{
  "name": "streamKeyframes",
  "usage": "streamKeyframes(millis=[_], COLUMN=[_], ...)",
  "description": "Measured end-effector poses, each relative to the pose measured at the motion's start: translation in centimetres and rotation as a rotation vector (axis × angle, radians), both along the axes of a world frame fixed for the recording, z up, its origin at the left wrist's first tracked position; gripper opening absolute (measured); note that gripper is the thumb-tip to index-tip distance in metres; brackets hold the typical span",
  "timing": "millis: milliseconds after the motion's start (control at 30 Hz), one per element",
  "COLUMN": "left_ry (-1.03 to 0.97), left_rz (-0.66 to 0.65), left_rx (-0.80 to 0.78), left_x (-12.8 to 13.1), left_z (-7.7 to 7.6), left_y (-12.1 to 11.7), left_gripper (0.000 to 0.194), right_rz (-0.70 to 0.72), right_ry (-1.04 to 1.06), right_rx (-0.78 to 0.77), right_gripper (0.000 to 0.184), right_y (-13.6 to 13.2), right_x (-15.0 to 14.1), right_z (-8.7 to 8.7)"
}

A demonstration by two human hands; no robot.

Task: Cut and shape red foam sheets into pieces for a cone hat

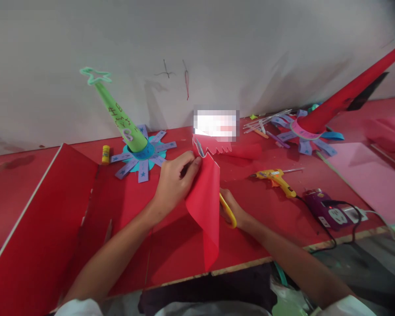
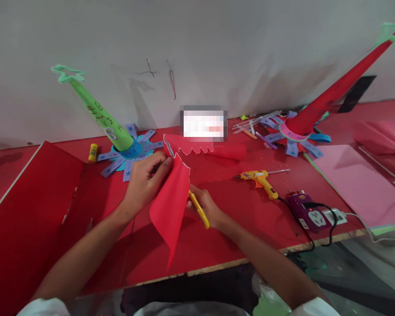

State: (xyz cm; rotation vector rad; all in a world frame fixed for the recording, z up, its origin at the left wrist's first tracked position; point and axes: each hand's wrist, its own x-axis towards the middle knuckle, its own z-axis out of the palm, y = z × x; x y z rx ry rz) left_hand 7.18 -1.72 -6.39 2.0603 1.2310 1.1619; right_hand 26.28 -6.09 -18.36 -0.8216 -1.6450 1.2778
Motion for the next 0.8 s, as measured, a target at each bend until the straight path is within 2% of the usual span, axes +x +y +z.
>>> streamKeyframes(millis=[267,533,800], left_ry=[-0.003,0.012,0.019], left_rz=[0.001,0.022,0.032], left_rx=[-0.004,0.008,0.020], left_x=[0.0,-0.1,-0.2], left_z=[-0.1,-0.1,0.2], left_y=[-0.1,0.1,0.0], left_gripper=[0.039,0.039,0.040], right_rz=[0.004,-0.008,-0.011], right_ry=[-0.035,-0.020,-0.007], right_rx=[0.036,0.036,0.076], right_gripper=[0.053,0.069,0.063], right_y=[0.0,0.3,0.3], right_x=[-0.2,-0.2,0.1], right_z=[0.5,1.3,1.3])
